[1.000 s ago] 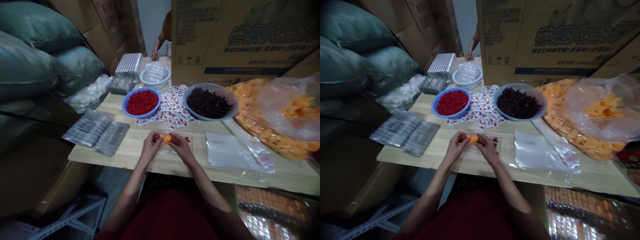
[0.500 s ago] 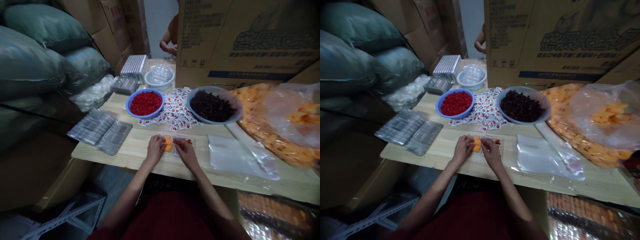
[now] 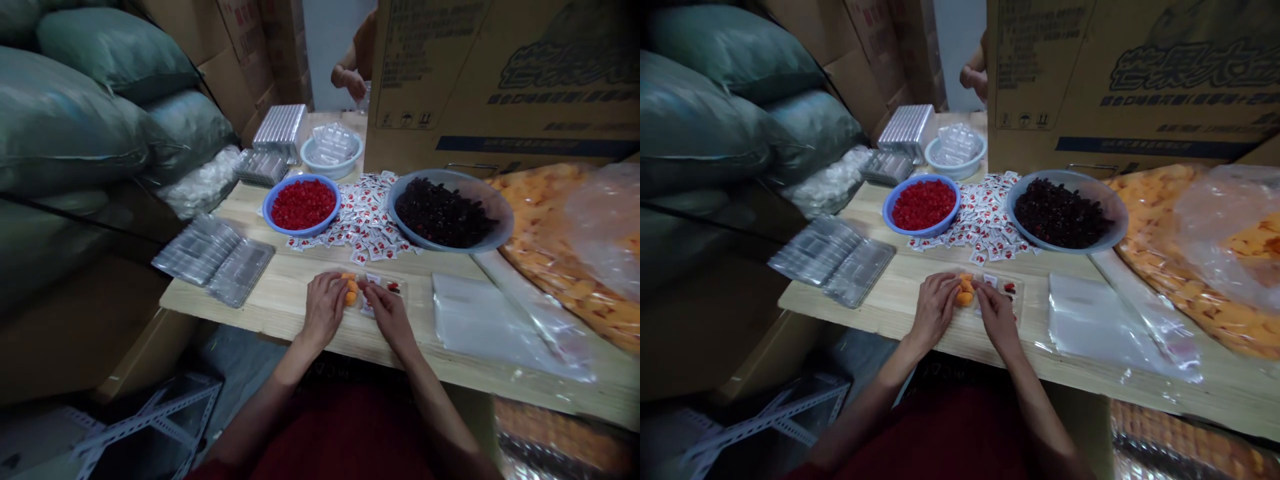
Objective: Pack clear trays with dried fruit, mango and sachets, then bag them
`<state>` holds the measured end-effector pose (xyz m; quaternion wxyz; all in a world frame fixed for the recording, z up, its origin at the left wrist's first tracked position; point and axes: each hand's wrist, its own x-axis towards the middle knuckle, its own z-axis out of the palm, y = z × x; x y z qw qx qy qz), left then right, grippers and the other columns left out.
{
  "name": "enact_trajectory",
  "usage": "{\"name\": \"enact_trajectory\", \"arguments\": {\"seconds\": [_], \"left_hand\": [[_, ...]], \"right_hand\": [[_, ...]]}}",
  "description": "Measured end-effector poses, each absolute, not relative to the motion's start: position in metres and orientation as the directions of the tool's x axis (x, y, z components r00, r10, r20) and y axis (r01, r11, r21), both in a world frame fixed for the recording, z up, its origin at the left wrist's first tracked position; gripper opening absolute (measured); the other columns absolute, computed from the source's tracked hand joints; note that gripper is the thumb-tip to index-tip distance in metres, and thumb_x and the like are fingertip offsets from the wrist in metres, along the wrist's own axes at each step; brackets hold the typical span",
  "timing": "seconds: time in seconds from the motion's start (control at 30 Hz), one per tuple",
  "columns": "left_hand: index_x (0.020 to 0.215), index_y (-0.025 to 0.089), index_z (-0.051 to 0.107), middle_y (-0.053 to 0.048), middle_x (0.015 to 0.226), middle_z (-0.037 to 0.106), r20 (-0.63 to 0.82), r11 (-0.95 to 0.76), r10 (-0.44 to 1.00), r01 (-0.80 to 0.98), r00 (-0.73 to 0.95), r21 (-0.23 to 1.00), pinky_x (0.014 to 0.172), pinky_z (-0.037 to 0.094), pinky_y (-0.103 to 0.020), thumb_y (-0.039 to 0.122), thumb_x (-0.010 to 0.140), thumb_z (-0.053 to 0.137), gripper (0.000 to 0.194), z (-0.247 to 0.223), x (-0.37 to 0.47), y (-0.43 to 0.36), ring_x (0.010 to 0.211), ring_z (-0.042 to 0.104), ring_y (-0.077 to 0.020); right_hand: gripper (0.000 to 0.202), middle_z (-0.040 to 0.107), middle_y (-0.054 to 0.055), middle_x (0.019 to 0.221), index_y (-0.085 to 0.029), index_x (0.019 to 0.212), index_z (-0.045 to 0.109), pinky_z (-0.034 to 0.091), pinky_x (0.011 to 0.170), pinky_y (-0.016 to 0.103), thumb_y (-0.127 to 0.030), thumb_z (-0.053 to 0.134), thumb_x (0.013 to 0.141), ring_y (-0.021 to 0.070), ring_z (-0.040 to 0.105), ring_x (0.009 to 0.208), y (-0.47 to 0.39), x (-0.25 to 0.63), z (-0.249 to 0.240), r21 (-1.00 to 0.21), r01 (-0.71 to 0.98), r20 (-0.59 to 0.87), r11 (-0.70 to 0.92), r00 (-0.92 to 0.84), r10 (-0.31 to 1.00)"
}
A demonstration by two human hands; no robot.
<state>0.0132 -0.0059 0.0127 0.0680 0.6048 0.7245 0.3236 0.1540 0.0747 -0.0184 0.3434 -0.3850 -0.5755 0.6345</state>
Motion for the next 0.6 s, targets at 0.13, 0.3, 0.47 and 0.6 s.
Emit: {"name": "enact_trajectory", "arguments": {"seconds": [0.13,0.3,0.47,0.6], "left_hand": [[0.146,0.028,0.046,-0.009,0.15,0.047,0.397,-0.285,0.915,0.809,0.07,0.514,0.116,0.031,-0.045,0.039,0.099,0.044,0.048,0.023,0.045,0.013,0.142,0.038,-0.024],[0.149,0.03,0.041,-0.008,0.158,0.038,0.292,-0.007,0.951,0.937,-0.102,0.349,0.115,0.011,-0.067,0.04,0.096,0.049,0.054,-0.003,0.005,0.03,0.152,0.014,-0.0354],[0.122,0.017,0.062,-0.015,0.127,0.064,0.334,0.456,0.728,0.787,-0.598,0.416,0.107,0.036,-0.047,0.03,0.093,0.053,0.034,0.002,-0.123,-0.025,0.123,0.052,-0.0297],[0.09,0.016,0.069,-0.007,0.086,0.071,0.003,0.675,0.655,0.586,-0.756,0.448,0.077,0.045,-0.031,0.032,0.081,0.063,0.019,0.008,-0.197,-0.059,0.083,0.062,-0.022]], "right_hand": [[0.038,0.074,0.007,0.113,-0.029,0.097,0.077,0.051,0.101,0.047,-0.061,0.059,0.086,0.03,0.064,0.118,0.075,0.15,0.001,-0.869,-0.246,-0.276,-0.429,-0.479,0.833],[0.038,0.063,0.005,0.136,-0.032,0.11,0.074,0.048,0.108,0.045,-0.059,0.057,0.088,0.027,0.053,0.133,0.082,0.174,0.029,-0.78,-0.31,-0.314,-0.544,-0.559,0.768],[0.045,0.062,0.004,0.138,-0.032,0.124,0.068,0.04,0.115,0.047,-0.048,0.073,0.083,0.0282,0.056,0.129,0.074,0.201,0.022,-0.902,-0.154,-0.304,-0.404,-0.438,0.846],[0.046,0.064,0.005,0.135,-0.028,0.12,0.07,0.037,0.116,0.047,-0.049,0.077,0.079,0.0283,0.057,0.127,0.064,0.199,0.001,-0.906,-0.082,-0.341,-0.415,-0.438,0.831]]}}
